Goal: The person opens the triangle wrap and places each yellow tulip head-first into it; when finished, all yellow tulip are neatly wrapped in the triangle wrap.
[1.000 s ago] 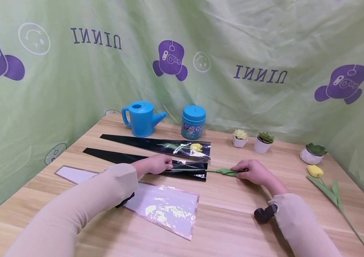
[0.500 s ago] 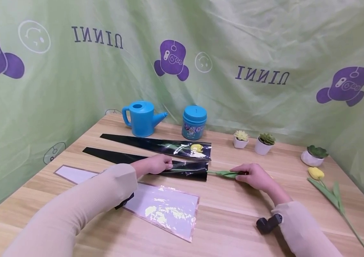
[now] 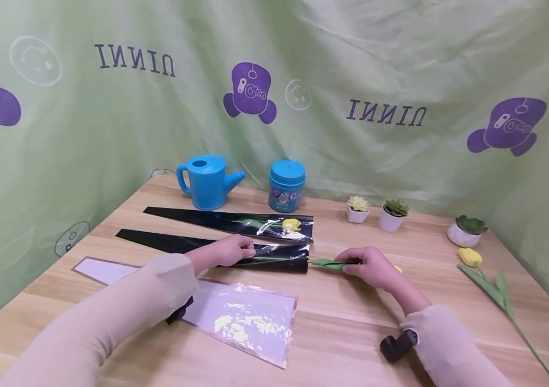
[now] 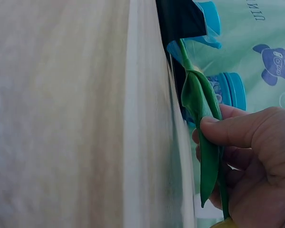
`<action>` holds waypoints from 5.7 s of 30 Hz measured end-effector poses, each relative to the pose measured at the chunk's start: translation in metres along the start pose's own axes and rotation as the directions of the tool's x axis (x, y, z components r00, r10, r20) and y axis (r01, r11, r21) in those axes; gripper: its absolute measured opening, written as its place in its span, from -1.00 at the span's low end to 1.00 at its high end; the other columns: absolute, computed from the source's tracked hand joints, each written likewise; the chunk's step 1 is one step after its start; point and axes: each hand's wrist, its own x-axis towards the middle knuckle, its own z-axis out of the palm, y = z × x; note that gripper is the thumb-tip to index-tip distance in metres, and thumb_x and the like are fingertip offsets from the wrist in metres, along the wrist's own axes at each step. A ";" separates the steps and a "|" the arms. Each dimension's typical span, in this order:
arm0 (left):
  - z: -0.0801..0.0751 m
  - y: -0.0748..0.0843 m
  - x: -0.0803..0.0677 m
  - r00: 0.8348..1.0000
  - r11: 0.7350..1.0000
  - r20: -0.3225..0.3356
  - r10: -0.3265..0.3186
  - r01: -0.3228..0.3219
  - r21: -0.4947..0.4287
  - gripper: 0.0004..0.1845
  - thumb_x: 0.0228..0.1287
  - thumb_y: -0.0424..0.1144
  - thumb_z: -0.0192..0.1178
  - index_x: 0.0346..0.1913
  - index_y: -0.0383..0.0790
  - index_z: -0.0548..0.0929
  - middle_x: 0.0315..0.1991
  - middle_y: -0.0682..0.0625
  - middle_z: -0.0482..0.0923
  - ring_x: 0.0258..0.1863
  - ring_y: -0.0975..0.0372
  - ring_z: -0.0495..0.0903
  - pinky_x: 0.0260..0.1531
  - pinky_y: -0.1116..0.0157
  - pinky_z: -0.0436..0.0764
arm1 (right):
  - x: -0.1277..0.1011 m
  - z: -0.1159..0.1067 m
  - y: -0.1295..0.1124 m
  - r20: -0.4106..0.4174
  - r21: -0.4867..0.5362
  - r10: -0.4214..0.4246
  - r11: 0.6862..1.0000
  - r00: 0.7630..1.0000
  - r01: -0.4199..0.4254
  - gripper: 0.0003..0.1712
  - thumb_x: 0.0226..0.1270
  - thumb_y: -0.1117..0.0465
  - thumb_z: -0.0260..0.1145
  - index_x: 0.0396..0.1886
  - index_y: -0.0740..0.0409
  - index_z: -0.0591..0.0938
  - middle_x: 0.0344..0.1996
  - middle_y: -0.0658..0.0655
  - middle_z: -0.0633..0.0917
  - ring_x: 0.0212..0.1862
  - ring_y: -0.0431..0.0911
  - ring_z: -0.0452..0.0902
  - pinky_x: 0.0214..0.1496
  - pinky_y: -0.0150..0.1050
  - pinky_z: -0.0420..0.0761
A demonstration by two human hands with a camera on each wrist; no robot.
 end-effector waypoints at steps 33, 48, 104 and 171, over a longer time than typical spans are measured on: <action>0.014 0.017 -0.002 0.978 0.949 -0.052 0.201 -0.181 0.257 -0.79 0.30 -0.29 0.11 -0.51 -0.16 0.41 -0.61 0.07 0.33 -0.53 0.24 0.35 -0.39 0.31 0.37 | 0.027 0.044 -0.040 0.004 0.144 0.017 0.989 1.000 -0.018 -0.79 0.08 0.38 0.33 -0.24 0.19 0.70 -0.26 0.12 0.71 -0.17 -0.09 0.55 -0.03 -0.14 0.51; 0.015 0.019 -0.001 0.991 0.950 -0.020 0.134 -0.123 0.287 -0.78 0.30 -0.27 0.11 -0.51 -0.15 0.40 -0.61 0.06 0.30 -0.51 0.22 0.35 -0.38 0.31 0.34 | 0.029 0.042 -0.045 0.059 0.021 -0.042 0.999 0.997 0.041 -0.73 0.05 0.40 0.35 -0.19 0.20 0.68 -0.25 0.11 0.69 -0.16 -0.07 0.55 0.00 -0.10 0.51; 0.013 0.020 -0.002 0.976 0.950 -0.015 0.218 -0.208 0.234 -0.77 0.29 -0.30 0.11 -0.52 -0.17 0.38 -0.63 0.08 0.27 -0.56 0.26 0.31 -0.41 0.34 0.34 | 0.023 0.044 -0.037 0.020 0.017 -0.085 0.996 0.996 0.085 -0.76 0.10 0.41 0.28 -0.21 0.18 0.70 -0.28 0.12 0.71 -0.20 -0.09 0.57 -0.12 -0.18 0.54; 0.010 0.028 -0.002 0.973 0.940 -0.010 0.229 -0.219 0.263 -0.80 0.29 -0.29 0.12 -0.50 -0.16 0.42 -0.62 0.08 0.31 -0.53 0.26 0.34 -0.42 0.34 0.34 | 0.020 0.040 -0.038 0.002 0.056 0.032 0.998 0.999 -0.032 -0.68 0.05 0.45 0.24 -0.18 0.14 0.69 -0.19 0.14 0.69 -0.21 -0.09 0.50 -0.12 -0.17 0.50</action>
